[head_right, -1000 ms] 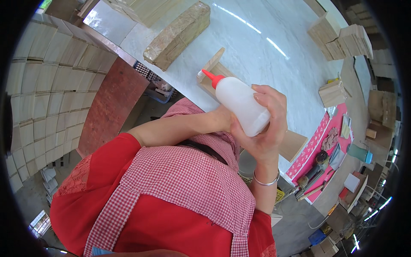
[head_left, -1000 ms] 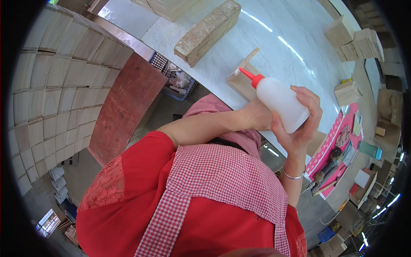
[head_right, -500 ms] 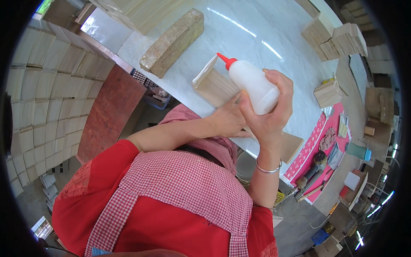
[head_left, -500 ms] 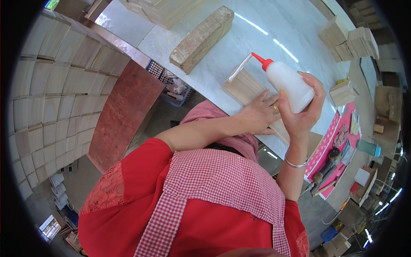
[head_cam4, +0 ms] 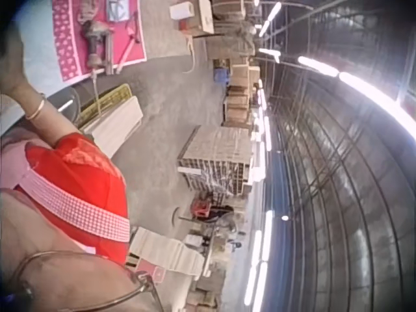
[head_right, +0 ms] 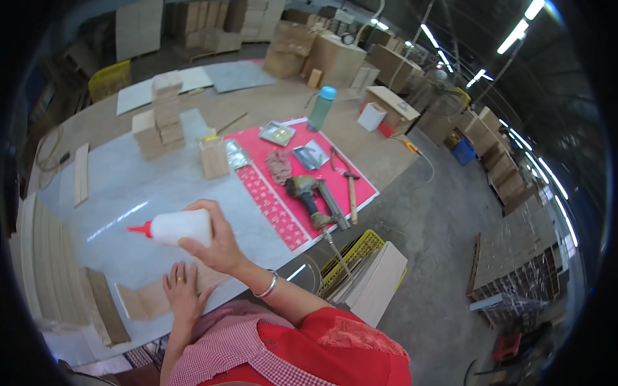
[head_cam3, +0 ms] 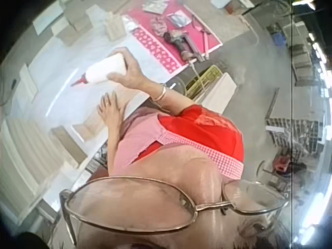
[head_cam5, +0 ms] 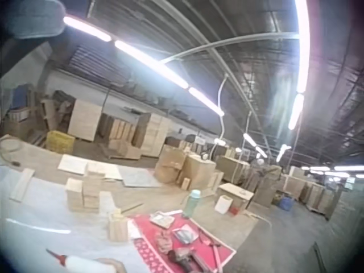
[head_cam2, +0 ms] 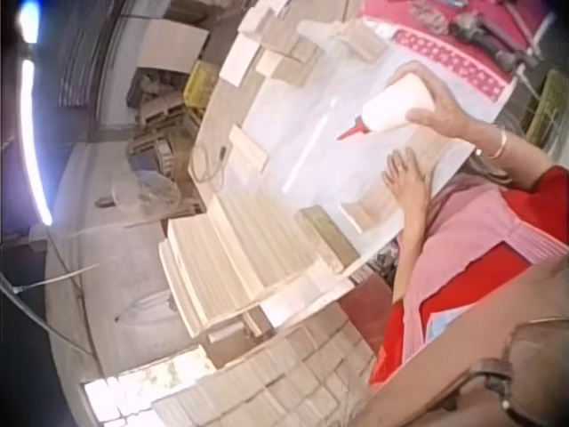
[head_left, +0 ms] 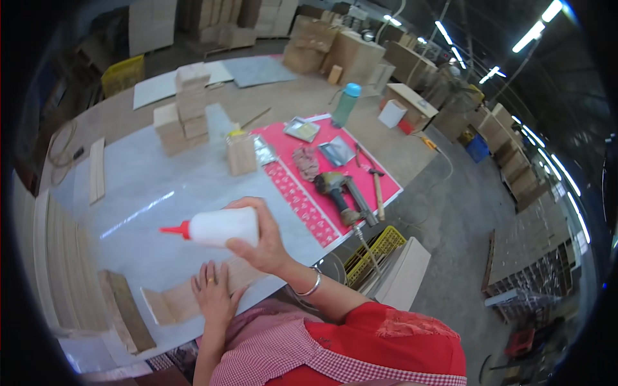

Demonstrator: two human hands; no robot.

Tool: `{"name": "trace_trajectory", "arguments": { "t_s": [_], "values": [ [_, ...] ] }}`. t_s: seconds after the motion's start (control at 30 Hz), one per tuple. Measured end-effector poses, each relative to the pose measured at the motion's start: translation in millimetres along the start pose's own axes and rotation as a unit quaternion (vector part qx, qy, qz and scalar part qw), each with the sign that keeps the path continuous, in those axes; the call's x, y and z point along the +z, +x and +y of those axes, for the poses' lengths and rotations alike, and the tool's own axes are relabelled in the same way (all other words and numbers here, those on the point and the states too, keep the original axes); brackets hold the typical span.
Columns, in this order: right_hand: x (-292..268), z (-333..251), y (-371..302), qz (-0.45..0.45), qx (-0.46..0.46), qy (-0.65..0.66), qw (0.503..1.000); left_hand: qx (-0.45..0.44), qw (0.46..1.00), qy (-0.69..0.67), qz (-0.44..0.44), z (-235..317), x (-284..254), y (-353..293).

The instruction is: Assembling wooden box components using wood glue, a pneumatic stapler, and a hammer.

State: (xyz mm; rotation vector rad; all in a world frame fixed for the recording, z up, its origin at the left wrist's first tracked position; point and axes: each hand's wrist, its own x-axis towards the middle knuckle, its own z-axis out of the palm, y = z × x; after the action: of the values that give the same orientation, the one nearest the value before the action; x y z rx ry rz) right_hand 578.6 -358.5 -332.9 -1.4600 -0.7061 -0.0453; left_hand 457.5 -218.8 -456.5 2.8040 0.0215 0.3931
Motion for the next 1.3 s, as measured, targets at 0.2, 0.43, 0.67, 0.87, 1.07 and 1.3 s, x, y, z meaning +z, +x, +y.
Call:
{"name": "trace_trajectory", "arguments": {
  "t_s": [0.2, 0.43, 0.67, 0.87, 1.07, 1.3],
  "values": [
    [-85.8, -21.7, -7.4, 0.190, -0.122, 0.120, 0.967, 0.008, 0.999, 0.001, -0.031, -25.5, -1.3, 1.7],
    [-134.8, -20.1, -28.9, 0.235, -0.077, 0.009, 0.969, 0.010, 0.999, 0.002, -0.050, -32.9, -7.2, 5.7],
    [-152.7, -14.2, -34.4, 0.223, -0.062, -0.007, 0.973, -0.031, 0.998, 0.006, -0.060, -21.2, -10.4, 11.6],
    [-172.6, 4.1, -52.0, 0.245, 0.033, -0.213, 0.945, -0.029, 0.996, 0.038, -0.070, -31.3, 3.7, 10.9],
    [-173.3, 10.4, -65.5, 0.156, -0.002, -0.110, 0.982, -0.037, 0.996, 0.065, -0.044, -35.9, 8.3, 7.2],
    [-156.7, 0.3, -69.7, 0.067, 0.010, -0.131, 0.989, -0.032, 0.997, 0.057, -0.031, -33.9, 5.4, 6.8]
  ]
}}
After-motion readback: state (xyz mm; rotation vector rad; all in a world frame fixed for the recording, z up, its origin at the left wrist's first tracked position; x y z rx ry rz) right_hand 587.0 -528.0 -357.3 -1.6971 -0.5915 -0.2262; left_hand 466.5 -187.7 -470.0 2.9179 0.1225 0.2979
